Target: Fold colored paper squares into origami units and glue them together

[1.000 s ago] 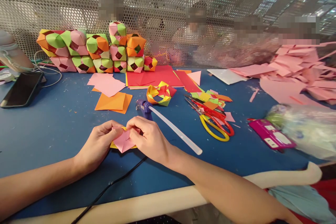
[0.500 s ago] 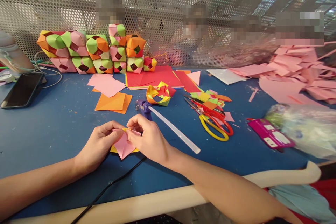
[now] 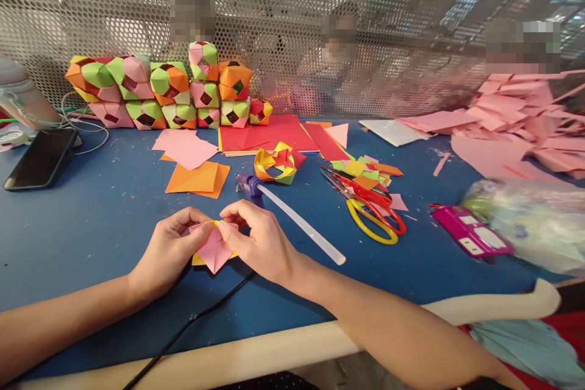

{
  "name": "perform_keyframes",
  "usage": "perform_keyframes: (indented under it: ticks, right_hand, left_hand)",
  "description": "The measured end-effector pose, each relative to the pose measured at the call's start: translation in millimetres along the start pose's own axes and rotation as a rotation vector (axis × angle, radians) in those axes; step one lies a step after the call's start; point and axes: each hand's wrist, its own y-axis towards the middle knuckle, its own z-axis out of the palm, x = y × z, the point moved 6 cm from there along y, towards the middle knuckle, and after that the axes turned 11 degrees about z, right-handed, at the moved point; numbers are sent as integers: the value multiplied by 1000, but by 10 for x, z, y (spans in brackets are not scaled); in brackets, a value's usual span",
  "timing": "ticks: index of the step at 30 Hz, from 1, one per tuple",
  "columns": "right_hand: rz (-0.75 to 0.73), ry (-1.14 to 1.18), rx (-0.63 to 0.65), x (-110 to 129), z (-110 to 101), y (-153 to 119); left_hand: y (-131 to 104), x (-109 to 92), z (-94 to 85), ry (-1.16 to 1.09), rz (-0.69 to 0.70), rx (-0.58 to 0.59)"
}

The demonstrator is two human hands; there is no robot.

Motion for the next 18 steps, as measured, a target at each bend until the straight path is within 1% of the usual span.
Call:
perform_keyframes:
  ticks: [2, 5, 7, 9, 12, 15, 17, 18]
  right_hand:
    - [-104, -107, -35, 65, 6, -15]
    - [-219, -203, -37, 134, 30, -40]
    - [-276, -237, -32, 162, 36, -54]
    - [-303, -240, -28, 171, 35, -62]
    - [-282, -199, -51, 154, 8, -62]
    - [-196, -156, -97, 105, -29, -46]
    - [-125, -145, -117, 71, -44, -30]
    - [-103, -146, -120, 63, -47, -24]
  left_hand:
    - [-6, 18, 21, -7, 11, 21]
    - [-14, 44, 76, -14, 6, 99]
    - [-15, 41, 95, -7, 18, 137]
    - [-7, 20, 83, 15, 53, 131]
    - [11, -6, 29, -12, 95, 47]
    - [19, -1, -30, -96, 99, -72]
    - [18, 0, -41, -132, 94, -112]
    - [15, -2, -33, -144, 85, -109]
